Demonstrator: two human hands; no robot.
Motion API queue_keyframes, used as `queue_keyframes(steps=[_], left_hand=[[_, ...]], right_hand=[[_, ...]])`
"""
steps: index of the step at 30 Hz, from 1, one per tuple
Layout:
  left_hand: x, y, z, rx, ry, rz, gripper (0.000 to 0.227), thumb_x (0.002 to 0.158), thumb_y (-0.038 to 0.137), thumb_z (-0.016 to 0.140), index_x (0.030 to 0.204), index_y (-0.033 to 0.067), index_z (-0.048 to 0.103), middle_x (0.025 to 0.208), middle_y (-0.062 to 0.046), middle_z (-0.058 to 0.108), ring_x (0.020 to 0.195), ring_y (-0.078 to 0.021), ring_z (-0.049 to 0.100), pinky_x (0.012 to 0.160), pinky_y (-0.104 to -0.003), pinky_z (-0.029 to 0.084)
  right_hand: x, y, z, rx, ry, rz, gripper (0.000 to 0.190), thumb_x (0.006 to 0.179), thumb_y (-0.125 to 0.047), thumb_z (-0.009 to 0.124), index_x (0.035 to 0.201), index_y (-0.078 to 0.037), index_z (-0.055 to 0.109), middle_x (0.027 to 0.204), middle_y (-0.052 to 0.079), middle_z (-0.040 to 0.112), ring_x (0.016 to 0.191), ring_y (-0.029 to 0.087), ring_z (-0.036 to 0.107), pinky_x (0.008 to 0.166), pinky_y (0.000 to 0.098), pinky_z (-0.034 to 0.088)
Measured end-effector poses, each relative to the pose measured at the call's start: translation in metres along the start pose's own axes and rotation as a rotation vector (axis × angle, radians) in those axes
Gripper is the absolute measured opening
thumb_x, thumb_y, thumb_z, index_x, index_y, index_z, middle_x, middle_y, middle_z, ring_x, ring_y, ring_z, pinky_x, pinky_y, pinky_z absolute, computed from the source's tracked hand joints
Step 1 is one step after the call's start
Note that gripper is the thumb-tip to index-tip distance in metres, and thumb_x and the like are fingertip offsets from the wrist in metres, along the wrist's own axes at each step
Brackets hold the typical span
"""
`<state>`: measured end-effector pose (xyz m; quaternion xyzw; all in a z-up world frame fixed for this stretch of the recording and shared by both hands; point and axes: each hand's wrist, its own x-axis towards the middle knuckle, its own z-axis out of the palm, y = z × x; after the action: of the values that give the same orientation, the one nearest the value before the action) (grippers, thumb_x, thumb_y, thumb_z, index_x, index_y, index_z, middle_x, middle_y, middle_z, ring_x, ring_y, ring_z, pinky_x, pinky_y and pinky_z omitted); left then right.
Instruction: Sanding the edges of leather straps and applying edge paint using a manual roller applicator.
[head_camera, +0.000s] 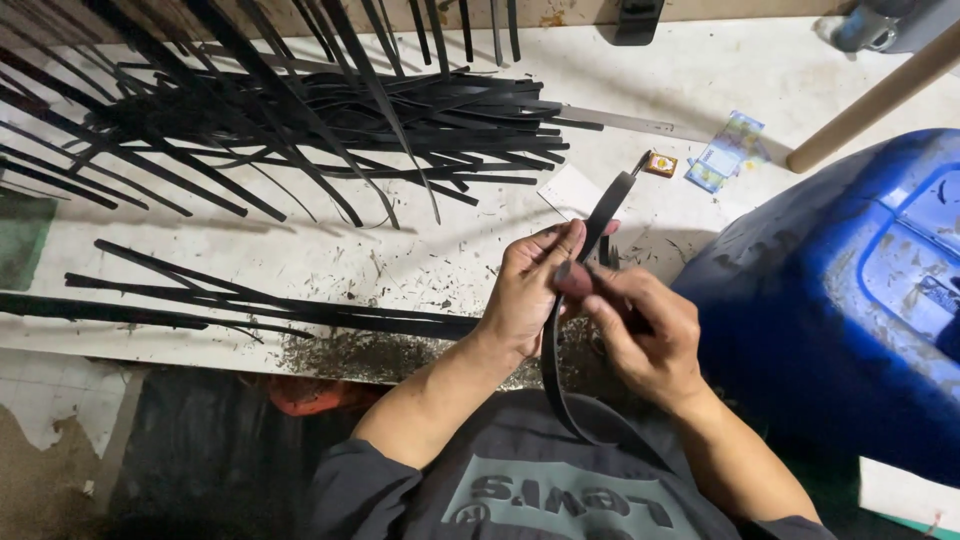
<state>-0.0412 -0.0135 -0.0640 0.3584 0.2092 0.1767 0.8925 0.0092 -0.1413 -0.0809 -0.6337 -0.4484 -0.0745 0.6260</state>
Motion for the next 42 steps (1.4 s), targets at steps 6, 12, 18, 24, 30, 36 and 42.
queue_keyframes(steps=[6,12,18,24,30,36,42], left_hand=[[-0.009,0.013,0.010,-0.031,0.002,-0.020,0.024,0.101,0.019,0.068,0.085,0.0003,0.070,0.046,-0.008,0.052,0.028,-0.0071,0.044,0.026,-0.014,0.029],[-0.017,0.010,0.008,0.010,-0.004,0.029,0.023,0.099,0.020,0.073,0.092,-0.0016,0.076,0.065,-0.004,0.065,0.050,0.0001,0.052,0.043,-0.011,0.038],[-0.010,0.008,0.011,0.013,-0.028,0.041,0.025,0.101,0.019,0.070,0.097,-0.0054,0.075,0.059,-0.004,0.055,0.050,-0.0038,0.048,0.042,-0.013,0.036],[-0.009,0.010,0.015,0.033,-0.103,0.024,0.016,0.101,0.016,0.068,0.097,0.0012,0.064,0.060,-0.003,0.048,0.038,-0.0052,0.042,0.034,-0.017,0.034],[-0.011,0.011,0.009,0.108,-0.166,0.035,0.018,0.106,0.019,0.062,0.097,0.0037,0.056,0.059,-0.007,0.049,0.037,-0.0071,0.043,0.034,-0.019,0.033],[-0.021,0.017,0.001,0.133,-0.186,0.053,0.013,0.104,0.012,0.062,0.102,-0.0007,0.063,0.058,-0.009,0.050,0.037,-0.0094,0.046,0.031,-0.020,0.036],[-0.019,0.008,0.004,0.041,-0.136,0.028,0.010,0.103,0.009,0.063,0.099,-0.0003,0.063,0.056,-0.008,0.047,0.036,-0.0092,0.043,0.029,-0.019,0.032]], right_hand=[[0.013,-0.004,-0.005,-0.096,-0.005,-0.051,0.016,0.084,-0.001,0.082,0.100,0.004,0.078,0.080,0.016,0.074,0.058,0.030,0.069,0.052,0.0355,0.052],[0.007,-0.013,-0.008,-0.133,-0.052,-0.101,0.010,0.084,-0.002,0.078,0.094,-0.003,0.078,0.074,0.013,0.071,0.050,0.031,0.063,0.046,0.0358,0.049],[0.002,-0.014,-0.011,-0.073,-0.111,-0.099,0.016,0.083,0.001,0.074,0.099,0.000,0.076,0.073,0.014,0.070,0.048,0.031,0.062,0.045,0.0388,0.050],[0.027,0.008,-0.025,0.448,-0.025,0.424,0.046,0.102,-0.005,0.059,0.146,-0.001,0.044,0.078,0.003,0.057,0.060,0.005,0.049,0.052,0.0191,0.041],[0.034,0.023,-0.022,0.150,0.091,0.393,0.025,0.094,-0.008,0.079,0.114,0.004,0.070,0.067,0.007,0.060,0.059,0.006,0.048,0.048,0.0205,0.034],[0.042,0.012,-0.027,0.415,0.068,0.316,0.034,0.111,-0.017,0.047,0.142,-0.009,0.035,0.089,0.009,0.052,0.060,0.008,0.044,0.049,0.0228,0.034],[0.018,0.015,-0.021,0.158,0.113,0.132,0.016,0.109,-0.007,0.048,0.115,0.007,0.054,0.066,0.013,0.060,0.046,0.016,0.057,0.044,0.0261,0.046]])
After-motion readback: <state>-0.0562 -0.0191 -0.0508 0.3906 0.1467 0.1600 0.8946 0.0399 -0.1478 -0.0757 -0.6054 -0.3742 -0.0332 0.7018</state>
